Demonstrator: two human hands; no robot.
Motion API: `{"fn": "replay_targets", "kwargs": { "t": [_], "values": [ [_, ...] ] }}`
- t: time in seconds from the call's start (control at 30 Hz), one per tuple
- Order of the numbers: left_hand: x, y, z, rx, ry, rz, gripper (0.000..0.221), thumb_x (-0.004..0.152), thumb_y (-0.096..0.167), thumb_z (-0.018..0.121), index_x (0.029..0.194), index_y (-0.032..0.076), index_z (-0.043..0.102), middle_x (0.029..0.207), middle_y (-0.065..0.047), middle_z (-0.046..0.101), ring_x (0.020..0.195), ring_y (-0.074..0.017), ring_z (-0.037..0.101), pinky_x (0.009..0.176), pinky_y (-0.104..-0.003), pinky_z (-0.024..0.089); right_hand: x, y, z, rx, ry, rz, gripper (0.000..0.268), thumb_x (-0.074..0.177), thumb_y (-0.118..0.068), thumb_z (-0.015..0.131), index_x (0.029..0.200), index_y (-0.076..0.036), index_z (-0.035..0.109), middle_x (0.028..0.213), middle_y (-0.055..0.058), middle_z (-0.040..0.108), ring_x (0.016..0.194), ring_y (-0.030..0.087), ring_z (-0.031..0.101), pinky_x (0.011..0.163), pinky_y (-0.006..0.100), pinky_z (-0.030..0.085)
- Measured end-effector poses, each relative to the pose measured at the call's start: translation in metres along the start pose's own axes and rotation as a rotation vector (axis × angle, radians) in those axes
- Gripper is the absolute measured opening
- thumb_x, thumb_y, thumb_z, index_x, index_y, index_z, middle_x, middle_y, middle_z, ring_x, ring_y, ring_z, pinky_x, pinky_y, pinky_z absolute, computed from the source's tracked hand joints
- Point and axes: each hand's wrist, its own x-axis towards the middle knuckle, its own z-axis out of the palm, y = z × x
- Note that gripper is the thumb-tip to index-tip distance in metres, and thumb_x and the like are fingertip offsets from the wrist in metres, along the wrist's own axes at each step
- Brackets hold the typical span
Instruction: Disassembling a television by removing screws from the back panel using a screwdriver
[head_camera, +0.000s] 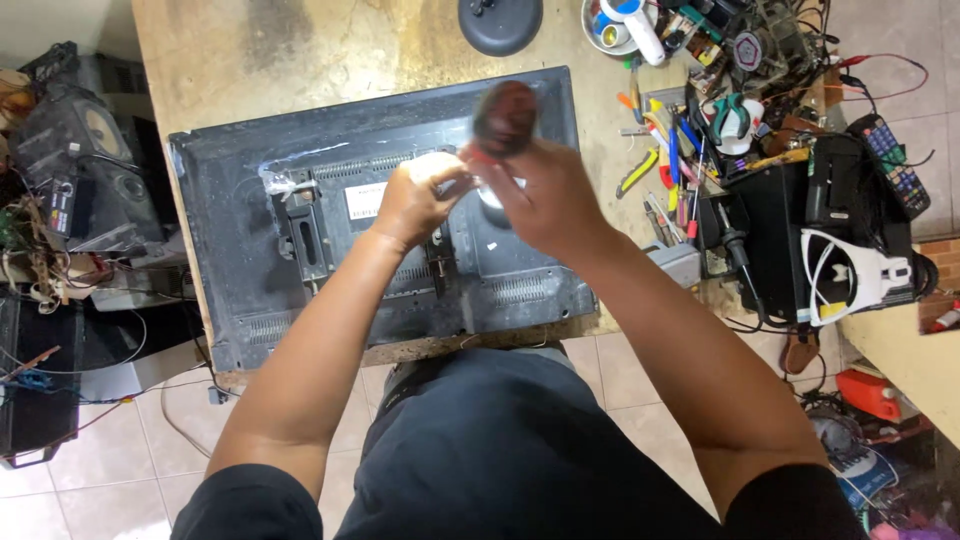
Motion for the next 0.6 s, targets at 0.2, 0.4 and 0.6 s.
{"fn": "replay_targets", "kwargs": {
  "t": [0.2, 0.4, 0.6],
  "values": [
    [-0.012, -0.042, -0.004, 0.065, 0.038, -0.059, 0.004, 0.094, 0.014, 0.077, 0.092, 0.017, 0.074, 0.080, -0.005, 0.074, 0.079, -0.0320, 0.073, 0.071, -0.041, 0.059, 0.003, 0.044, 0.041, 0.079, -0.052, -0.015, 0.009, 0.100, 0.001, 0.062, 0.096, -0.003, 0.070, 0.076, 0.017, 0.069, 0.071, 0.046, 0.066, 0.065, 0.047, 0.055],
    [-0.029, -0.067, 0.016, 0.096, 0.031, -0.141, 0.002, 0.095, 0.014, 0.075, 0.093, 0.015, 0.077, 0.084, -0.006, 0.076, 0.083, -0.0322, 0.074, 0.076, -0.039, 0.060, 0.004, 0.054, 0.056, 0.035, -0.056, 0.001, 0.012, 0.103, -0.006, 0.064, 0.093, -0.006, 0.070, 0.075, 0.012, 0.070, 0.070, 0.041, 0.068, 0.066, 0.042, 0.056],
    [-0.033, -0.075, 0.024, 0.114, 0.035, -0.159, 0.002, 0.093, 0.012, 0.076, 0.095, 0.013, 0.077, 0.087, -0.008, 0.077, 0.087, -0.0334, 0.074, 0.078, -0.040, 0.060, 0.000, 0.064, 0.061, 0.091, -0.064, -0.011, 0.011, 0.101, -0.001, 0.064, 0.092, -0.005, 0.069, 0.075, 0.012, 0.070, 0.069, 0.037, 0.069, 0.067, 0.042, 0.057]
  ]
}}
